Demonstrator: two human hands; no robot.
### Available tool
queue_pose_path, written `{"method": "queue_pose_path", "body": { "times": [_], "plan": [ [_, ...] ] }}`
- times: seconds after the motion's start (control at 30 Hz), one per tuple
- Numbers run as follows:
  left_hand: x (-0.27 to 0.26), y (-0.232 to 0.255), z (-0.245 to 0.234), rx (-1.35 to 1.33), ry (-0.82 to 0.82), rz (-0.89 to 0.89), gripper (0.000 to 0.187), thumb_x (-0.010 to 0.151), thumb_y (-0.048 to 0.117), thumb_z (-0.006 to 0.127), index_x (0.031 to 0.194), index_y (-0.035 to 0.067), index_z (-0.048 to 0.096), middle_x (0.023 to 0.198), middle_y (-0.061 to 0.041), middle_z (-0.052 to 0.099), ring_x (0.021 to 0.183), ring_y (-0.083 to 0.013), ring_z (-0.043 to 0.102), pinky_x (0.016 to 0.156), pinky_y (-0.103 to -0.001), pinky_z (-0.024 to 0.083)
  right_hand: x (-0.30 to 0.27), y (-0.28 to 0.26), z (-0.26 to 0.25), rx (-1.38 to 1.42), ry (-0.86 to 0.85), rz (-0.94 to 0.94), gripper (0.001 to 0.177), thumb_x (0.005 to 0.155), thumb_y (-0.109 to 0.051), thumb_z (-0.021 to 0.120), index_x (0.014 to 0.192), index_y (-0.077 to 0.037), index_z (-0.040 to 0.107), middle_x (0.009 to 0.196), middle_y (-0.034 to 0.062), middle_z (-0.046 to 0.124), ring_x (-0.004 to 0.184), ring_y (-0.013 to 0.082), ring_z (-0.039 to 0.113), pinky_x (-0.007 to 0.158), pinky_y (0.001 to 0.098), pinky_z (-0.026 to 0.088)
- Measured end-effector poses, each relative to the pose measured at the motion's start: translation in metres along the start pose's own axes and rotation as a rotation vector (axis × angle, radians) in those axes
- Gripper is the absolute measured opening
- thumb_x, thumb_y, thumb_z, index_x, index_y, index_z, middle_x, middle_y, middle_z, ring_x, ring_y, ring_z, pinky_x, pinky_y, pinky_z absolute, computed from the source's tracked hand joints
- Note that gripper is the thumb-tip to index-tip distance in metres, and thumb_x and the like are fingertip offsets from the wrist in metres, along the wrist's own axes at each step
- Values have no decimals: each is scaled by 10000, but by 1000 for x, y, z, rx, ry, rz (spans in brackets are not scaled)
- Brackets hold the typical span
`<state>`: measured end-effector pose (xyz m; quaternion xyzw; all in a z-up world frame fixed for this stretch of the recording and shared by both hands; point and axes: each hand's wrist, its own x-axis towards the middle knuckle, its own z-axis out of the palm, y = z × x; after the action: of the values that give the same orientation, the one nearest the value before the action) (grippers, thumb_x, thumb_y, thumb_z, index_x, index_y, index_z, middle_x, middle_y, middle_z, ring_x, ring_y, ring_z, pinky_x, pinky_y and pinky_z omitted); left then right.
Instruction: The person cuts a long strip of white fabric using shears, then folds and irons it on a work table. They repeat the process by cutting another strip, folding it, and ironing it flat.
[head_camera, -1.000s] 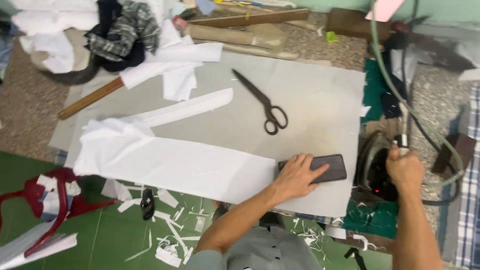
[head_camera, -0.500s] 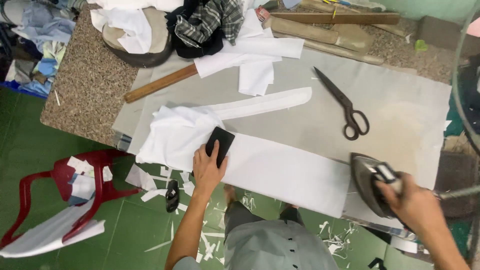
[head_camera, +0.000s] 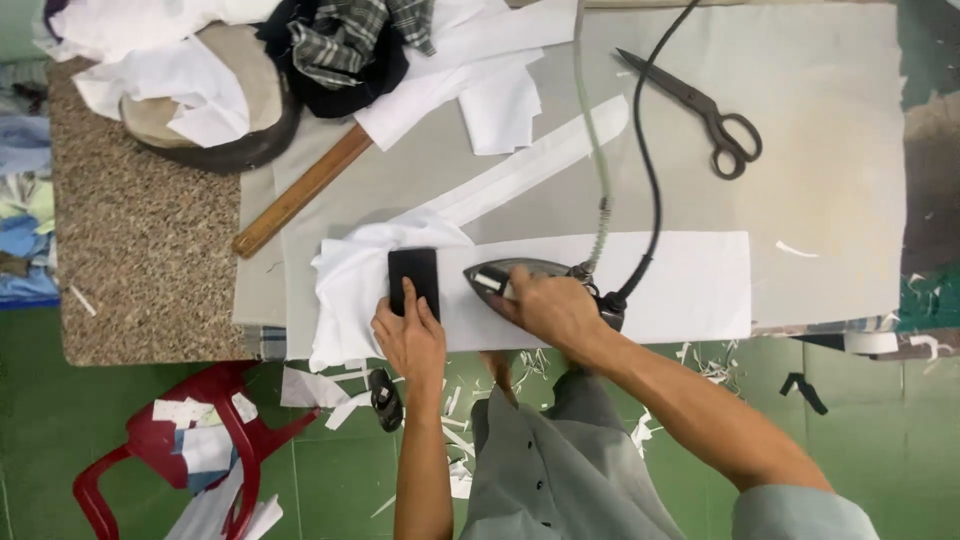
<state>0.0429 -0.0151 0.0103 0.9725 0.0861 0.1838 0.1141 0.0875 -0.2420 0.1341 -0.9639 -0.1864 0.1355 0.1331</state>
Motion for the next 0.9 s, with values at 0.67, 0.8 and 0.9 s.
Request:
{"method": "queue_pose_path", "body": {
  "times": [0.67, 0.8, 0.9],
  "plan": [
    [72, 59, -63, 33, -333, 233, 644, 925, 447, 650, 1498, 173, 540, 1345, -249, 539, 1168, -406, 532, 886, -529, 537, -151, 264, -44, -64, -100, 666, 546, 1017, -603, 422, 1032, -65, 509, 604, 141, 679, 579, 409, 666, 487, 472, 503],
    [169, 50, 9, 71, -346, 258, 664, 945, 451, 640, 1515, 135, 516, 1262, -297, 551, 1070, -442, 513, 859, -554, 502, -154, 265, -47, -55, -81, 613, 529, 995, -597, 473, 1013, -70, 520, 635, 112, 698, 611, 389, 680, 491, 470, 496],
    [226, 40, 55, 53, -429, 324, 651, 940, 398, 641, 1521, 133, 514, 1240, -277, 553, 1069, -428, 490, 897, -516, 477, -159, 273, -35, -103, -115, 576, 571, 947, -653, 476, 999, -87, 516, 677, 93, 698, 686, 376, 698, 584, 474, 531]
  ]
}}
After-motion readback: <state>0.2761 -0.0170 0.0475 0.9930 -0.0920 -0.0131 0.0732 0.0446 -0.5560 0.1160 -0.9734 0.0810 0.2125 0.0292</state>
